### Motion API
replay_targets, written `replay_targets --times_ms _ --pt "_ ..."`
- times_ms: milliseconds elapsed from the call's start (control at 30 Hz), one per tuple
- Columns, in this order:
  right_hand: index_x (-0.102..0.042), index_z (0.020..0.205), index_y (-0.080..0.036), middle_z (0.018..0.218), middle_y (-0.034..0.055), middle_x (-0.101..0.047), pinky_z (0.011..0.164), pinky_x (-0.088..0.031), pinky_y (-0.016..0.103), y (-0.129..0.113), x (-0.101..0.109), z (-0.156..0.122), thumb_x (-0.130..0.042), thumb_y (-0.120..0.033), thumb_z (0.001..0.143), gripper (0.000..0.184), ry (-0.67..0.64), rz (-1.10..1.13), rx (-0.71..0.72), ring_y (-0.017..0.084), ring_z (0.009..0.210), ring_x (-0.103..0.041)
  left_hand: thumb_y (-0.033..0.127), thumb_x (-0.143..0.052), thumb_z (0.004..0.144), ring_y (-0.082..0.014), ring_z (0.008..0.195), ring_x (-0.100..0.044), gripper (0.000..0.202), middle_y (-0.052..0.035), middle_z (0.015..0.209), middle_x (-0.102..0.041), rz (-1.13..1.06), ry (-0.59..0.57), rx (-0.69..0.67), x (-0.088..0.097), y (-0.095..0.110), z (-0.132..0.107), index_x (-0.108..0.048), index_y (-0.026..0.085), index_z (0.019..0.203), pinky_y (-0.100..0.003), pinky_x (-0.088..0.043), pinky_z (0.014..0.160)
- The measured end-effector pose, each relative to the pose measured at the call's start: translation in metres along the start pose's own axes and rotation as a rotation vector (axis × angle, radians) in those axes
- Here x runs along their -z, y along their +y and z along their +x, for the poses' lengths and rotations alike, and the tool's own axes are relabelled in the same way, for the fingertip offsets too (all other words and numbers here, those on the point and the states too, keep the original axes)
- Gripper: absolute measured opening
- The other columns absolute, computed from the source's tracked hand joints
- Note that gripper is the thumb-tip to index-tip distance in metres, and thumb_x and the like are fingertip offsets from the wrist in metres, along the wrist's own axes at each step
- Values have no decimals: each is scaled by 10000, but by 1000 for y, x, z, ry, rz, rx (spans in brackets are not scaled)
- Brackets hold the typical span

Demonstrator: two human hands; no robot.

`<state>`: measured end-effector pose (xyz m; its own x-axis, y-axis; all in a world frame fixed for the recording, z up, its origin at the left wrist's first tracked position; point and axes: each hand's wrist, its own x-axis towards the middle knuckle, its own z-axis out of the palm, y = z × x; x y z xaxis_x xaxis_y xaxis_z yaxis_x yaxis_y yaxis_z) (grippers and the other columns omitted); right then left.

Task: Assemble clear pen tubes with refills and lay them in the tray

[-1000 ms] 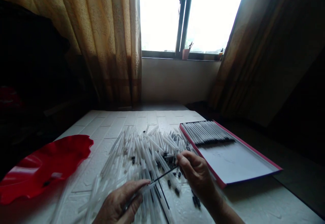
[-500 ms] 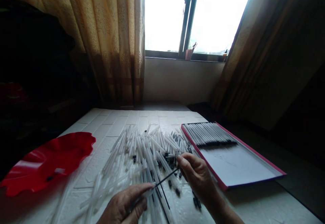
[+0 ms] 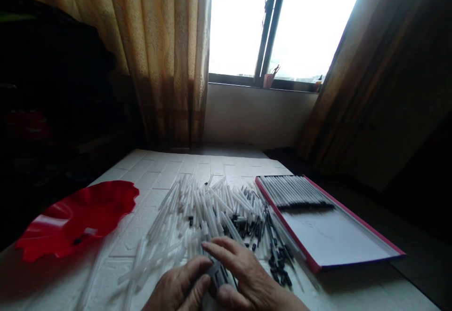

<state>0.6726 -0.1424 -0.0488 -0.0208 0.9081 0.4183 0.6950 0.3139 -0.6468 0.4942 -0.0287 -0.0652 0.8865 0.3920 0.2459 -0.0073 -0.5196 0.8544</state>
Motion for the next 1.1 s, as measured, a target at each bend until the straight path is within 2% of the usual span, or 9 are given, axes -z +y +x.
replay_targets --times_ms 100,167,233,333,467,600,733,900,1100 --pt "-517 1387 -130 1357 207 -554 994 -453 414 1 4 9 -594 -415 875 591 32 -167 -101 305 1228 -540 557 -440 963 -100 501 -619 387 5 730 -677 -151 76 76 2 -3 1 -621 217 1003 -168 -474 479" --pt "-607 1291 -183 1257 150 -627 937 -480 395 2 9 20 -608 -258 858 440 49 -324 -186 274 1119 -601 626 -469 921 -96 476 -603 449 3 749 -662 -250 153 145 5 -9 3 -591 208 1034 -161 -419 398" --pt "-674 1182 -231 1136 94 -674 869 -493 368 2 12 35 -604 -174 848 345 -13 -497 -211 246 997 -633 678 -509 868 -90 440 -578 507 14 738 -640 -312 239 193 9 -17 7 -565 205 1041 -155 -348 335" --pt "-707 1077 -242 1057 74 -676 823 -484 356 3 7 57 -647 -217 843 242 -98 -650 -210 246 942 -625 721 -547 806 -87 390 -547 559 36 707 -609 -324 335 228 15 -31 13 -548 206 1025 -157 -292 293" --pt "-735 907 -208 995 91 -678 794 -482 349 6 -7 73 -713 -273 805 124 -103 -654 -229 264 937 -624 689 -547 822 -86 380 -547 526 46 690 -603 -257 372 223 22 -44 17 -552 206 1030 -153 -304 291" --pt "-733 1011 -207 994 92 -699 775 -490 328 7 -7 65 -693 -212 820 195 -44 -584 -267 246 904 -649 622 -527 878 -97 400 -584 465 37 691 -637 -185 349 177 22 -48 15 -577 201 1070 -182 -454 387" --pt "-664 1213 -193 792 21 -711 666 -505 253 7 3 39 -571 -153 881 347 28 -373 -308 156 680 -652 496 -505 941 -117 472 -649 363 14 703 -692 -29 263 93 19 -43 7 -636 225 1143 -177 -524 475" --pt "-763 1005 -189 793 34 -665 697 -506 287 7 7 16 -493 -160 812 333 156 115 -314 176 751 -630 339 -609 903 -183 854 -758 215 -15 955 -792 269 230 -105 20 -27 4 -720 297 1083 -183 -571 780" --pt "-695 881 -167 780 26 -675 662 -473 260 4 5 16 -543 -191 774 187 142 331 -380 169 729 -602 291 -611 897 -154 841 -765 201 8 957 -799 374 229 -191 21 -19 8 -721 302 1066 -134 -562 771"
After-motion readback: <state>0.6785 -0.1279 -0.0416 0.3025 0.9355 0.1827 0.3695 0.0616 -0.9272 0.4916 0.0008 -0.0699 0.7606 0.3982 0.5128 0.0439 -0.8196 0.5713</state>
